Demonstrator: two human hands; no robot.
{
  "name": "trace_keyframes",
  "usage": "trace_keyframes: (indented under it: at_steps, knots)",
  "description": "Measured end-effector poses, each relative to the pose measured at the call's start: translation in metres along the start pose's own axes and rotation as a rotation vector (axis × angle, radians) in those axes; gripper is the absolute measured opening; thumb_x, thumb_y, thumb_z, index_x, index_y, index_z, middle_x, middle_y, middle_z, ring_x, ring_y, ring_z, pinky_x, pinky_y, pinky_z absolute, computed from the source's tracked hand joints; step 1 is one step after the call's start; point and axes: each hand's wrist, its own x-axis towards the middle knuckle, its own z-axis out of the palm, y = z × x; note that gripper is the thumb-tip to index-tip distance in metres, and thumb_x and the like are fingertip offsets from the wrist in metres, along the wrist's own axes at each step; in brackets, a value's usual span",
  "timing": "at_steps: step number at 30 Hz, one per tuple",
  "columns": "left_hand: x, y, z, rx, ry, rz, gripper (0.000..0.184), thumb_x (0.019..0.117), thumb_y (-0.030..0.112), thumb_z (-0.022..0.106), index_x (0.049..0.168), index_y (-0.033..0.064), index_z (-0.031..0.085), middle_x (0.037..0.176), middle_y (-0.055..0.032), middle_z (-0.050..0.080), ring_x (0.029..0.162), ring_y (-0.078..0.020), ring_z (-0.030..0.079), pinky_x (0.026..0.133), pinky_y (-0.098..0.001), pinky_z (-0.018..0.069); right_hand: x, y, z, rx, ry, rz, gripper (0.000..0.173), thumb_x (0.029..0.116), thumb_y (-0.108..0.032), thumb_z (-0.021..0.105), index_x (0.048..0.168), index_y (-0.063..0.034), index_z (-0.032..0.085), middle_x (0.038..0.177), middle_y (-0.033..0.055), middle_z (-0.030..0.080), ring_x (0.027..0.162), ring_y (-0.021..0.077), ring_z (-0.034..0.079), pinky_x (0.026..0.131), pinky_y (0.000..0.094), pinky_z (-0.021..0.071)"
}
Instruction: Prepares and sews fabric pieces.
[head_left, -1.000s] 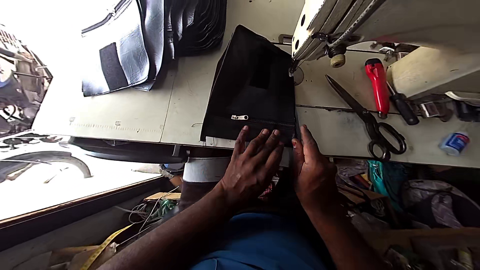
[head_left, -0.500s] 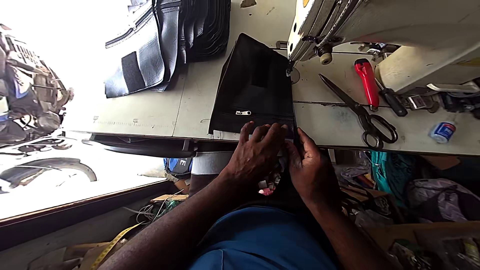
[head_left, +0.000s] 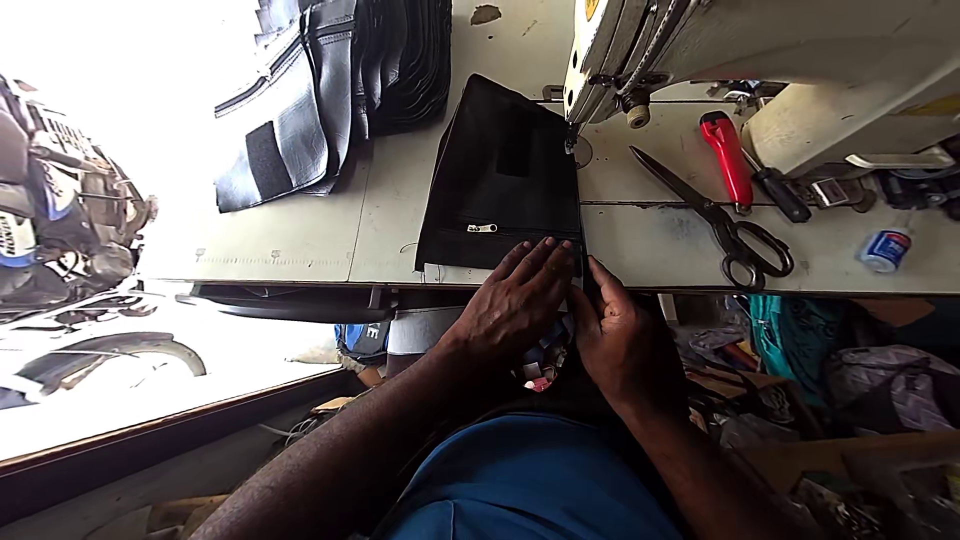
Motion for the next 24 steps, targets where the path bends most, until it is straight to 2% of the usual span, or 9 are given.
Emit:
trace_keyframes:
  at_steps: [3,9,15,18,19,21,22,23,24]
  knots:
    - [-0.001,0.001,0.002,-0.02,0.016,-0.007,0.043,0.1067,0.013,0.041,0.147,0.006,0.053,0.159,-0.0112,0.046,0.147,-0.0279,0.044,0.122,-0.0465,0.0344,0.0,-0.001,0.001,0.028,-0.006,-0.012,0.047,0.0998,-0.024,0.067,0.143,-0.008,0.06,0.079,0.0026,0.07,0.053,0.0086,0.055,0.049,0.0291,0.0502]
    - [0.005,0.003,-0.005,-0.06,-0.002,-0.033,0.042,0.1009,0.018,0.05,0.141,0.0152,0.061,0.148,-0.0069,0.058,0.137,-0.0275,0.053,0.114,-0.048,0.0423,0.0,-0.002,0.001,-0.01,-0.034,-0.031,0.042,0.1026,-0.019,0.061,0.143,-0.0064,0.061,0.095,0.0055,0.076,0.068,0.0104,0.069,0.06,0.0314,0.0597]
    - [0.001,-0.006,-0.005,-0.15,0.014,0.054,0.051,0.097,0.038,0.053,0.14,0.0127,0.063,0.144,-0.009,0.061,0.138,-0.0281,0.053,0.115,-0.0487,0.0416,-0.001,-0.002,0.002,-0.055,-0.031,-0.077,0.042,0.1035,-0.02,0.059,0.142,-0.0047,0.061,0.099,0.0058,0.077,0.072,0.0107,0.072,0.062,0.0309,0.0609]
    - [0.002,-0.013,-0.011,-0.264,0.068,0.075,0.053,0.0916,0.047,0.052,0.128,0.0135,0.072,0.137,-0.0078,0.067,0.133,-0.0257,0.058,0.109,-0.0462,0.0481,0.001,-0.002,0.002,-0.169,-0.05,-0.127,0.043,0.1031,-0.022,0.058,0.141,-0.0032,0.061,0.079,0.0055,0.073,0.058,0.0153,0.066,0.052,0.0359,0.0566]
    - [0.004,-0.015,-0.013,-0.304,0.103,0.066,0.049,0.0914,0.044,0.052,0.122,0.0132,0.075,0.132,-0.0067,0.07,0.128,-0.0239,0.062,0.105,-0.0441,0.0512,0.001,-0.003,0.0,-0.219,-0.073,-0.145,0.045,0.1018,-0.022,0.058,0.142,-0.0027,0.06,0.072,0.0051,0.069,0.053,0.0172,0.064,0.049,0.0376,0.055]
    - [0.012,-0.016,-0.015,-0.341,0.162,-0.022,0.034,0.0925,0.029,0.054,0.111,0.0122,0.076,0.116,-0.004,0.074,0.11,-0.0198,0.069,0.09,-0.0392,0.0572,0.002,-0.008,-0.005,-0.338,-0.147,-0.153,0.052,0.0966,-0.018,0.061,0.146,-0.0028,0.056,0.069,0.0068,0.067,0.052,0.0216,0.064,0.048,0.0413,0.0554]
    - [0.018,-0.014,-0.016,-0.316,0.167,-0.089,0.028,0.0938,0.023,0.055,0.11,0.0123,0.075,0.107,-0.0032,0.074,0.099,-0.0191,0.07,0.082,-0.0379,0.058,0.002,-0.011,-0.007,-0.418,-0.175,-0.154,0.055,0.0943,-0.015,0.063,0.148,-0.0034,0.054,0.067,0.0069,0.066,0.051,0.0228,0.064,0.048,0.0418,0.055]
    - [0.026,-0.01,-0.017,-0.269,0.15,-0.151,0.028,0.0965,0.019,0.054,0.117,0.0126,0.072,0.103,-0.0039,0.072,0.093,-0.0205,0.069,0.078,-0.0381,0.0579,0.002,-0.014,-0.008,-0.498,-0.193,-0.161,0.056,0.0922,-0.013,0.064,0.147,-0.0037,0.054,0.065,0.0063,0.065,0.051,0.0232,0.063,0.048,0.0417,0.0541]
    - [0.034,-0.006,-0.018,-0.214,0.105,-0.202,0.035,0.1006,0.021,0.051,0.131,0.0139,0.068,0.106,-0.0054,0.071,0.093,-0.023,0.068,0.078,-0.0396,0.0573,0.002,-0.017,-0.009,-0.551,-0.207,-0.165,0.056,0.0908,-0.011,0.064,0.146,-0.004,0.055,0.065,0.0059,0.064,0.05,0.0232,0.063,0.048,0.0414,0.0539]
